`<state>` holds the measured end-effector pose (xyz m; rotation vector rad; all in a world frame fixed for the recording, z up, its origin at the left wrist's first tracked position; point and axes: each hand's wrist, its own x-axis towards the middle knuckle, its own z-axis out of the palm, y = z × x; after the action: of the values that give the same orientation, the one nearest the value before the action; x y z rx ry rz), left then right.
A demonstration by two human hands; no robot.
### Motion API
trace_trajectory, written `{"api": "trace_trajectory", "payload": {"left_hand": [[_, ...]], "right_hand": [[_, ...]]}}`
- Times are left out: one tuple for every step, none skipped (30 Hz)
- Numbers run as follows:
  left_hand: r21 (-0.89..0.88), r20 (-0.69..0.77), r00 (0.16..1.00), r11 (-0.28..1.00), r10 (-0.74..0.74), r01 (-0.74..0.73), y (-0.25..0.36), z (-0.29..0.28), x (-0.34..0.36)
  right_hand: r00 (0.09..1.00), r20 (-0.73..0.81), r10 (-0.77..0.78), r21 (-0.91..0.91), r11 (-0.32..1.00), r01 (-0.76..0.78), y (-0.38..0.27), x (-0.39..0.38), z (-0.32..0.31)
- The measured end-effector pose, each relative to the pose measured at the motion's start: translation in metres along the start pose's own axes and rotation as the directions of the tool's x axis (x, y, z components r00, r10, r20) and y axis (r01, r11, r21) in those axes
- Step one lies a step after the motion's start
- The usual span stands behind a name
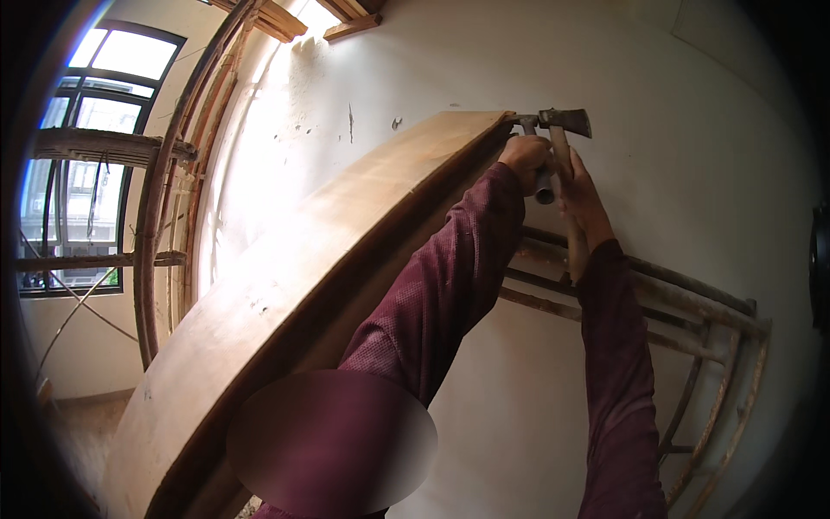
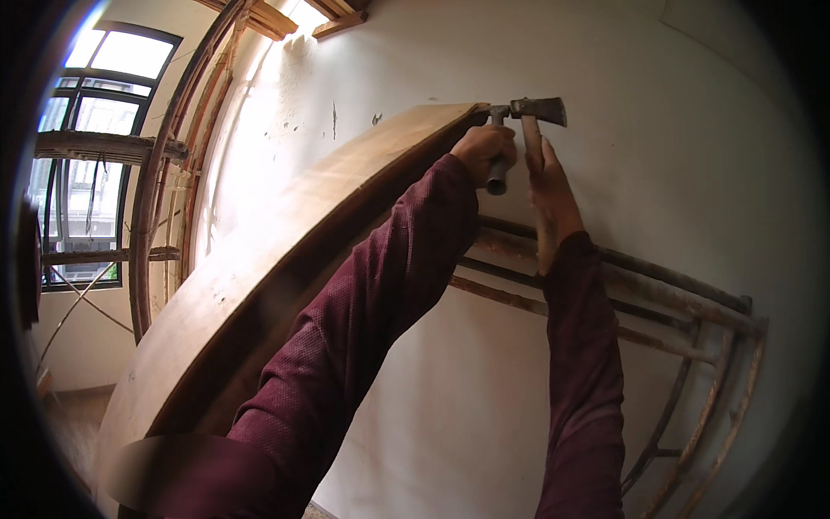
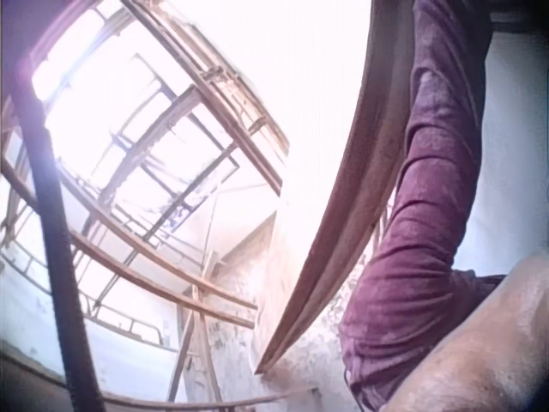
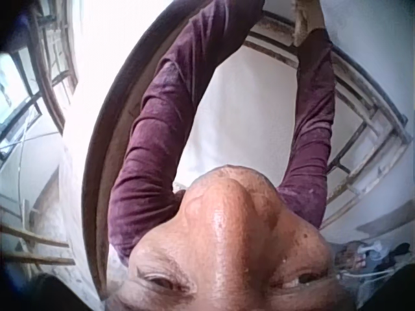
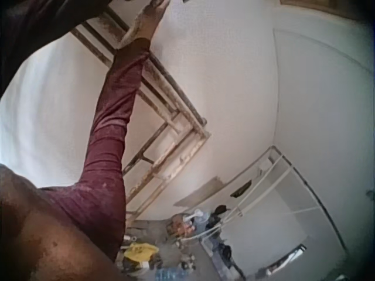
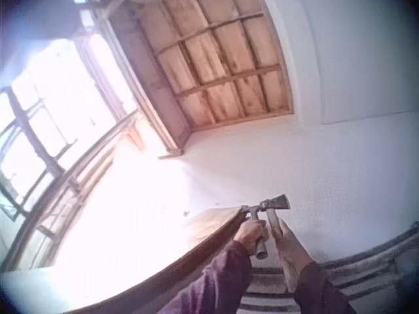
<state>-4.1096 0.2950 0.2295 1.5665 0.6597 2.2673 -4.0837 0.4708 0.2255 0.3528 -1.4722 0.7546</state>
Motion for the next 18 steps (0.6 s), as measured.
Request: {"api": "trace_trajectory", "payload": {"left_hand": [[0.068,-0.041,0.999,0.998,0.008,-0.005,0.003,-0.008,-0.001],[0.126,-0.077,0.997,0.992,0.012,-0.002,0.006,-0.011,-0.004],[0.263,-0.118,0.993,0.965,0.020,0.012,0.008,0.003,-0.013],[0.333,-0.154,0.987,0.939,-0.033,0.083,0.009,0.004,-0.013],[0.425,-0.134,0.990,0.901,-0.035,0.089,0.006,0.007,-0.014],[0.510,-0.118,0.992,0.855,-0.041,0.096,0.003,0.009,-0.019],[0.504,-0.129,0.991,0.858,-0.045,0.104,0.001,0.011,-0.024],[0.624,-0.143,0.990,0.776,-0.004,0.093,-0.001,0.011,-0.030],[0.733,-0.145,0.988,0.676,0.045,0.077,-0.001,0.012,-0.033],[0.744,-0.143,0.989,0.664,0.044,0.078,0.002,0.002,-0.025],[0.927,0.031,0.997,0.370,0.074,-0.056,0.007,-0.015,-0.017],[0.979,0.196,0.980,0.041,0.037,-0.198,0.009,-0.033,-0.009],[0.956,0.270,0.963,-0.117,-0.004,-0.269,0.005,-0.038,-0.008],[0.903,0.340,0.939,-0.262,-0.052,-0.341,-0.001,-0.043,-0.007],[0.929,0.174,0.982,0.321,0.071,-0.187,-0.010,-0.044,-0.008],[0.597,-0.039,0.997,0.802,0.074,-0.036,-0.016,-0.046,-0.008],[0.591,-0.040,0.997,0.806,0.069,-0.032,-0.017,-0.050,-0.008],[0.471,0.012,1.000,0.882,-0.013,0.006,-0.012,-0.060,-0.005]], "right_hand": [[0.968,0.240,0.071,-0.013,0.998,-0.069,-0.012,-0.013,0.006],[0.876,0.462,0.140,-0.052,0.990,-0.131,-0.022,-0.023,0.005],[0.876,0.456,0.160,-0.069,0.987,-0.144,-0.021,-0.029,-0.003],[0.910,0.395,0.125,-0.006,0.991,-0.133,-0.022,-0.033,-0.002],[0.939,0.330,0.093,0.057,0.991,-0.118,-0.023,-0.038,-0.002],[0.936,0.338,0.102,0.053,0.991,-0.127,-0.021,-0.045,-0.004],[0.960,0.265,0.085,0.135,0.983,-0.125,-0.019,-0.053,-0.008],[0.979,0.189,0.075,0.215,0.970,-0.116,-0.016,-0.060,-0.012],[0.980,0.192,0.057,0.240,0.965,-0.103,-0.013,-0.065,-0.019],[0.981,0.184,0.057,0.254,0.962,-0.103,-0.012,-0.070,-0.020],[0.982,0.171,0.079,0.237,0.964,-0.119,-0.011,-0.076,-0.021],[0.980,0.165,0.110,0.215,0.966,-0.145,-0.011,-0.081,-0.022],[0.979,0.165,0.117,0.209,0.966,-0.151,-0.008,-0.082,-0.026],[0.984,0.148,0.100,0.175,0.976,-0.125,-0.005,-0.082,-0.029],[0.988,0.131,0.078,0.142,0.985,-0.096,-0.004,-0.082,-0.032],[0.988,0.131,0.081,0.136,0.986,-0.099,-0.002,-0.083,-0.032],[0.989,0.120,0.089,0.153,0.983,-0.107,0.000,-0.085,-0.033],[0.989,0.110,0.095,0.184,0.976,-0.114,0.000,-0.087,-0.029]]}}
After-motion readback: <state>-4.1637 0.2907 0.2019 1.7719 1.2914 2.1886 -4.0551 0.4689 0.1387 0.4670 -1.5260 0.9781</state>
